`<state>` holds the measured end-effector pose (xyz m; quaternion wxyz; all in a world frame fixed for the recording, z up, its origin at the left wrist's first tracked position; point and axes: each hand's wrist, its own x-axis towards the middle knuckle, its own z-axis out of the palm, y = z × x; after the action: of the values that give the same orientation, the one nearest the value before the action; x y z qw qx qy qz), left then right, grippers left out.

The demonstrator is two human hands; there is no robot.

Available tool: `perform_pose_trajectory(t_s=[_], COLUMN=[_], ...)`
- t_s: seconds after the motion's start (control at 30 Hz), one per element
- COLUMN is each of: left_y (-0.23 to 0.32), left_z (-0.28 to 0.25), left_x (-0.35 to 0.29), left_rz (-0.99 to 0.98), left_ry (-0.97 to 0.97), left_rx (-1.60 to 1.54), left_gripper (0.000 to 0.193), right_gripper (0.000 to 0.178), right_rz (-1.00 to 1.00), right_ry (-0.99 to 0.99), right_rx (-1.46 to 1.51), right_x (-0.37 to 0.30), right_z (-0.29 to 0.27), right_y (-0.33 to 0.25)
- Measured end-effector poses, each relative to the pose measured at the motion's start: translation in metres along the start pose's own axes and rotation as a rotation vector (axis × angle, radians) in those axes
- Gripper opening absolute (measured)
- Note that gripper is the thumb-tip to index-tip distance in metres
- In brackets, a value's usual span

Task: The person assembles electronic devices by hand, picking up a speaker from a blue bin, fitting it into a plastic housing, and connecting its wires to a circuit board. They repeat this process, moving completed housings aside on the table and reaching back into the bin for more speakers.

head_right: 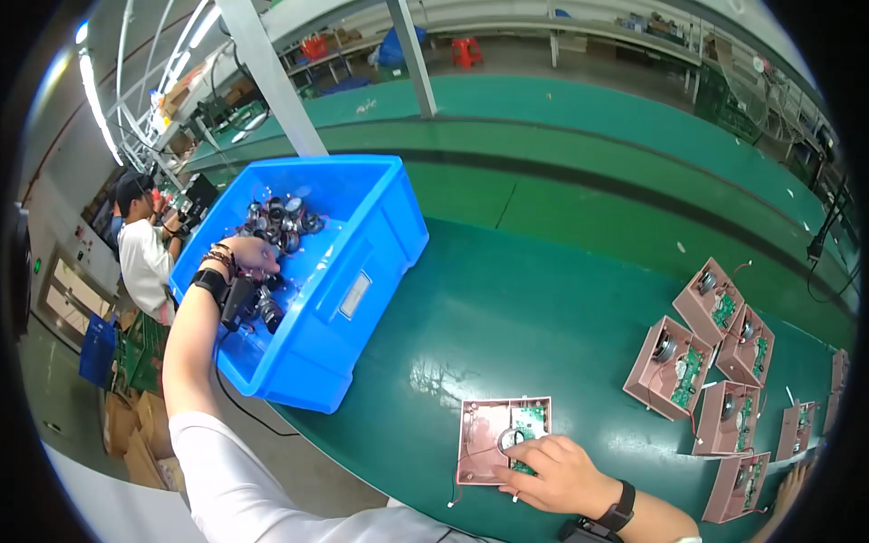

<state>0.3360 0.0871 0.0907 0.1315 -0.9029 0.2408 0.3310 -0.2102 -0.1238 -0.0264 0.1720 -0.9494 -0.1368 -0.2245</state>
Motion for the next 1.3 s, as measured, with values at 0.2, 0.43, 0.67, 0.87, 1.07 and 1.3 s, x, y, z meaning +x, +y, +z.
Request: perform_pose_trajectory(t_s=[0.2,0.43,0.67,0.87,1.07,1.3], left_y=[0.030,0.019,0.031,0.041,0.066,0.053], left_z=[0.013,0.035,0.032,0.021,0.017,0.029], left_x=[0.044,0.093,0.116,0.098,0.066,0.077], left_rz=[0.163,0.204,0.131,0.185,0.038,0.170], left_ry=[0.711,0.795,0.689,0.637,0.440,0.490], left_rx=[0.407,0.373,0.218,0.153,0.591,0.887], left_gripper=[0.043,0.067,0.064,0.062,0.063,0.041], right_gripper=[0.026,0.025,0.032,0.032,0.032,0.032], right_rz=[0.026,0.027,0.131,0.109,0.108,0.103], right_ry=[-0.009,-0.006,-0.047,-0.059,-0.046,0.040], right_rx=[0.034,0.007,-0.017,-0.021,-0.016,0.006], right_x=[0.005,-0.004,0.000,0.005,0.003,-0.001], right_z=[-0.002,0.002,0.003,0.005,0.005,0.008], right_y=[0.006,0.004,-0.003,-0.001,0.001,0.003])
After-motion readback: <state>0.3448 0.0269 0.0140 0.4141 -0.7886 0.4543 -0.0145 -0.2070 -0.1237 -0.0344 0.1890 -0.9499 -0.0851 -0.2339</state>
